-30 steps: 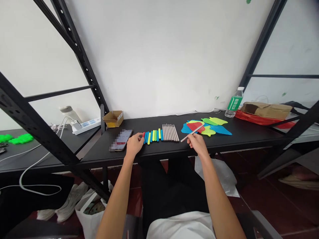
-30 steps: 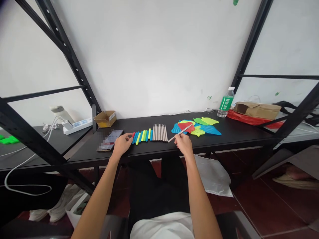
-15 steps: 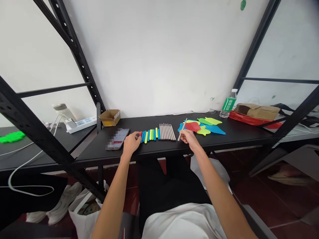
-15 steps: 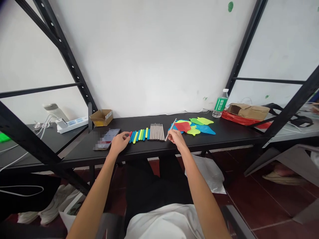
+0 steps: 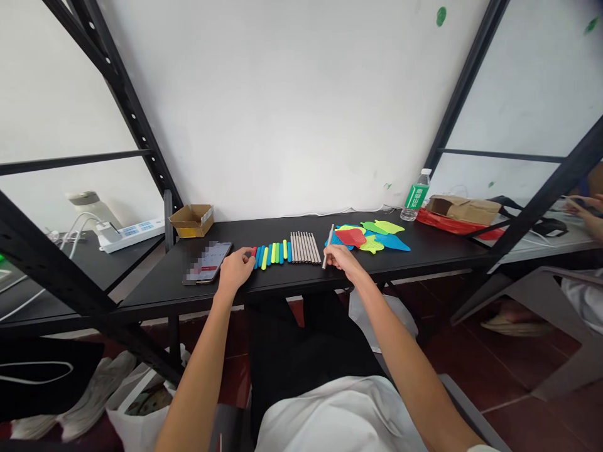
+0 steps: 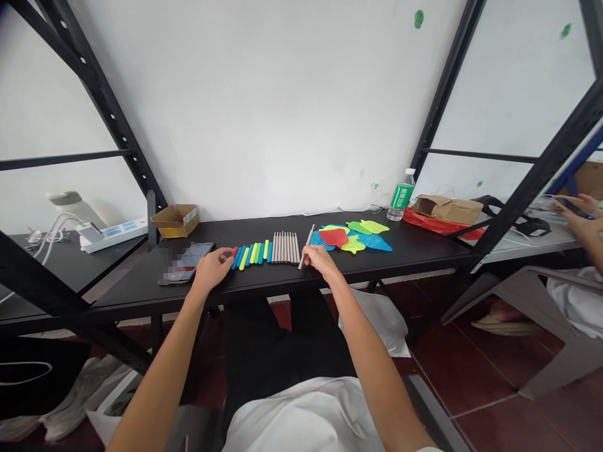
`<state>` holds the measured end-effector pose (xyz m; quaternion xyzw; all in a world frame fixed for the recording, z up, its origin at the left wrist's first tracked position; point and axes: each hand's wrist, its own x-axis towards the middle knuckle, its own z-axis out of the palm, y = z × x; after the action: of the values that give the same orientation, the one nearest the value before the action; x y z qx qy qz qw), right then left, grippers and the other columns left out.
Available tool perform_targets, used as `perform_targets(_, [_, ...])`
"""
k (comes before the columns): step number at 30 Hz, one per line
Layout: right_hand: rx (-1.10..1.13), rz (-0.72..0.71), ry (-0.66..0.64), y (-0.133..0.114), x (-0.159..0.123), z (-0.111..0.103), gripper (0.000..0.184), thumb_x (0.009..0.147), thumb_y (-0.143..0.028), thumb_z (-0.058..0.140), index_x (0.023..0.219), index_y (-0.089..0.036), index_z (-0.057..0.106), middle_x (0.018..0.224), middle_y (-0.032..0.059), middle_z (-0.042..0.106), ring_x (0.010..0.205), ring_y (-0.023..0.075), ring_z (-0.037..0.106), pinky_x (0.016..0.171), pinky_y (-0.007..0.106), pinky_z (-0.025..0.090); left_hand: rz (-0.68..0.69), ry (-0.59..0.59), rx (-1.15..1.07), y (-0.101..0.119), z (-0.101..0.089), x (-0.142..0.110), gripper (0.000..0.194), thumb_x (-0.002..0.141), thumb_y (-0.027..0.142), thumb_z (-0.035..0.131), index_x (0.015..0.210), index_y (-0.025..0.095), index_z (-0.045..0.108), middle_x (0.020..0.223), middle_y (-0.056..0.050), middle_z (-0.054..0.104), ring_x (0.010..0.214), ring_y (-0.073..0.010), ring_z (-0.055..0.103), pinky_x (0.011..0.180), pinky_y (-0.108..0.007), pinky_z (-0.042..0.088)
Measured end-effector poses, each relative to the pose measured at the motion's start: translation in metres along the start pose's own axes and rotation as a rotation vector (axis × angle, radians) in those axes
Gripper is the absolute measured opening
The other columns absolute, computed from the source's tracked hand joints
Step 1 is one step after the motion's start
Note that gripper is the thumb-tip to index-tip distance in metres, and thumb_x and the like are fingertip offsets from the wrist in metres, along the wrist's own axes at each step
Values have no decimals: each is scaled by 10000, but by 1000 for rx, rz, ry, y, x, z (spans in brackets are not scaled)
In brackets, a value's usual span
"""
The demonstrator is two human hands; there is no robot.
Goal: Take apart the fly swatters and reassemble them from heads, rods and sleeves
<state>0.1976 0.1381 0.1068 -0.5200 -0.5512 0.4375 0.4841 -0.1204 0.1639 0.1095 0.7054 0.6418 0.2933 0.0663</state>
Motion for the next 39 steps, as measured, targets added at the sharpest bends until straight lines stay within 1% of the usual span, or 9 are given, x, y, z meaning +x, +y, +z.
perform_targets(5, [13,-24,-14,-1,-3,-2,201,737,-329,575,602,-187,525,559,-11,538,467,85,368,417,229,242,-2,12,0,1,0,-2,383,847,299,503,1178,226,681,740,-16,682,779,-218,631,622,-272,370])
perform_targets(11, [252,-18,55,-11,5,-5,175,711,-353,625,714,-184,578,587,-21,531,465,87,425,411,216,283,14,-38,-4,1,-10,0,419,838,305,533,1202,161,684,745,-41,712,787,-233,654,679,-280,410])
perform_targets(13, [305,-36,97,-14,8,-1,169,699,-339,633,757,-183,604,592,-29,530,461,82,424,408,209,284,15,-54,37,2,-15,-1,385,827,323,556,1126,147,725,783,-70,728,804,-248,659,679,-285,409])
perform_targets(15, [338,-58,158,-13,8,3,168,686,-318,645,782,-183,619,592,-34,533,454,75,415,400,203,274,1,-69,80,4,-19,-2,316,820,340,567,987,161,766,807,-92,737,805,-259,658,658,-291,399])
perform_targets(19, [362,-90,253,-6,-4,9,193,697,-329,664,807,-171,669,634,-15,579,473,75,446,407,200,309,-56,-107,105,9,-24,-4,252,817,355,571,765,199,762,777,-93,736,787,-261,650,628,-293,380])
perform_targets(24, [370,-64,242,0,-26,0,346,780,-451,611,929,-165,738,789,58,702,526,95,524,424,201,356,-98,-124,102,11,-28,-4,221,811,345,597,735,210,756,800,-85,741,813,-254,650,615,-284,368])
perform_targets(30, [393,-77,211,5,-39,-13,417,821,-494,578,1031,-173,744,913,95,736,565,107,552,424,194,370,-139,-170,107,11,-33,-6,209,771,328,624,640,212,738,763,-86,727,790,-251,657,599,-278,371])
perform_targets(34, [434,-88,182,7,-40,-14,462,837,-512,537,1012,-140,748,844,100,713,557,116,541,411,204,366,-221,-146,144,11,-41,-7,166,736,354,646,735,243,770,857,-78,744,833,-277,664,596,-287,384])
perform_targets(39, [498,-118,250,8,-39,-13,331,788,-460,626,864,-151,718,637,13,589,490,100,476,408,214,357,-264,-70,152,12,-59,-10,175,726,369,648,794,258,765,895,-81,745,857,-309,662,588,-309,399])
